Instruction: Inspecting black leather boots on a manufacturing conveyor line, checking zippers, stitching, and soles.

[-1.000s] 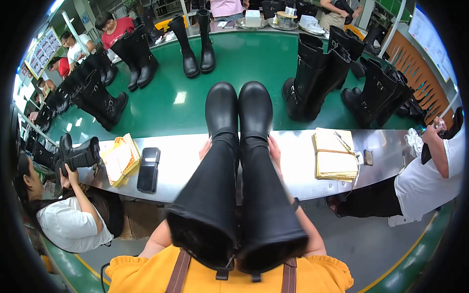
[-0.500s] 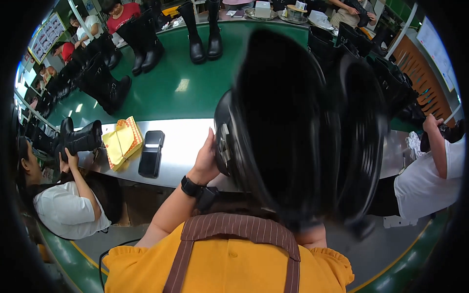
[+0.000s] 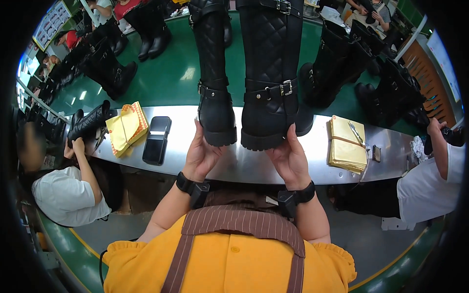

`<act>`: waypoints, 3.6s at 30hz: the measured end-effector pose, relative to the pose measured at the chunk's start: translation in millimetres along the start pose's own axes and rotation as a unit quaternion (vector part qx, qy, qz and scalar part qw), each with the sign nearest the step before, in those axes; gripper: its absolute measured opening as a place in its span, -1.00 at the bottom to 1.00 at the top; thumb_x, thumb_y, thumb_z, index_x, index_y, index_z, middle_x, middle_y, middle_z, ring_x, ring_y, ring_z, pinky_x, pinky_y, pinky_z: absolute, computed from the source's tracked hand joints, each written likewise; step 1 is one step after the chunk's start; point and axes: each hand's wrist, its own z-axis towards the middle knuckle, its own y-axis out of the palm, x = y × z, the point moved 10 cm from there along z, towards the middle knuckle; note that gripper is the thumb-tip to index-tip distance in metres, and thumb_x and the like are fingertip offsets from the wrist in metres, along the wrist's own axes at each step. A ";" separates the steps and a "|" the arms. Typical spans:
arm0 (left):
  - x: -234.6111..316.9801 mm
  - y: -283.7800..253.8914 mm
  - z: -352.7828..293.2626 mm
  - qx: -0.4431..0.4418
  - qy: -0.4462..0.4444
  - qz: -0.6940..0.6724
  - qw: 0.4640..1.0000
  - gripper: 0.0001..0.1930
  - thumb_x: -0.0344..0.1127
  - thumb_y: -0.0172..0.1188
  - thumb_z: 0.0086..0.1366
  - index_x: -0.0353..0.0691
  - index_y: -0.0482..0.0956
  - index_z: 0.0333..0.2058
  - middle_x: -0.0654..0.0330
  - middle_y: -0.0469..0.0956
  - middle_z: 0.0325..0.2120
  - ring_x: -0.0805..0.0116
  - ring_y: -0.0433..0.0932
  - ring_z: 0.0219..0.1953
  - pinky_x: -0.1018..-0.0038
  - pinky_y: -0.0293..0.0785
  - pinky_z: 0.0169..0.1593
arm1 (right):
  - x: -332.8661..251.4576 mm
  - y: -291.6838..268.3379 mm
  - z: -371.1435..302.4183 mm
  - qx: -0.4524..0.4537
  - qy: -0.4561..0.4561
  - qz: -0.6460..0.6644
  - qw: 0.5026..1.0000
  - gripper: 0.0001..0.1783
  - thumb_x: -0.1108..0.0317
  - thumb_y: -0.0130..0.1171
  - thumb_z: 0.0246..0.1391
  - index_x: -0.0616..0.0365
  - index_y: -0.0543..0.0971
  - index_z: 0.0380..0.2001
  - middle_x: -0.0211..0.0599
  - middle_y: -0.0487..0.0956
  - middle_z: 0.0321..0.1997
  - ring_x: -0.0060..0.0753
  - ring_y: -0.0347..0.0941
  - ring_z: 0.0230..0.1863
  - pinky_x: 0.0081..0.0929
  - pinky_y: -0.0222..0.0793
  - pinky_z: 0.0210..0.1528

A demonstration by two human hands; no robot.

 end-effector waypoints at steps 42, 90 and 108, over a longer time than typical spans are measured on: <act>-18.9 -0.1 -4.3 -0.041 -0.075 0.073 0.994 -0.43 0.08 -0.09 0.41 -0.15 0.31 0.24 0.09 0.40 0.20 0.18 0.39 0.22 0.20 0.21 0.34 | 10.7 -29.7 7.8 -0.045 -0.048 -0.458 0.886 0.01 -0.01 0.32 0.04 0.20 0.04 0.39 -0.15 0.21 0.40 -0.17 0.08 0.43 -0.14 0.02 0.39; 61.1 -87.3 77.0 0.137 0.016 0.281 0.950 -0.79 -0.37 -0.03 0.38 -0.31 0.38 -0.07 0.09 0.51 -0.34 0.25 0.57 -0.28 0.35 0.56 -0.18 | 24.0 32.0 238.3 -0.209 -0.001 -0.934 0.290 -0.37 -0.16 0.22 0.02 -0.04 0.56 0.07 -0.22 0.54 0.07 -0.12 0.40 0.16 -0.11 0.36 0.12; 54.8 -68.6 75.8 0.117 0.028 0.364 0.924 -0.79 -0.44 0.06 0.35 -0.34 0.39 -0.07 0.12 0.51 -0.38 0.32 0.58 -0.34 0.44 0.62 -0.27 | -268.3 133.2 115.5 0.143 -0.287 -0.894 0.311 -0.38 -0.11 0.41 -0.17 0.36 0.61 -0.43 -0.12 0.52 -0.33 -0.04 0.50 -0.26 -0.22 0.43 -0.20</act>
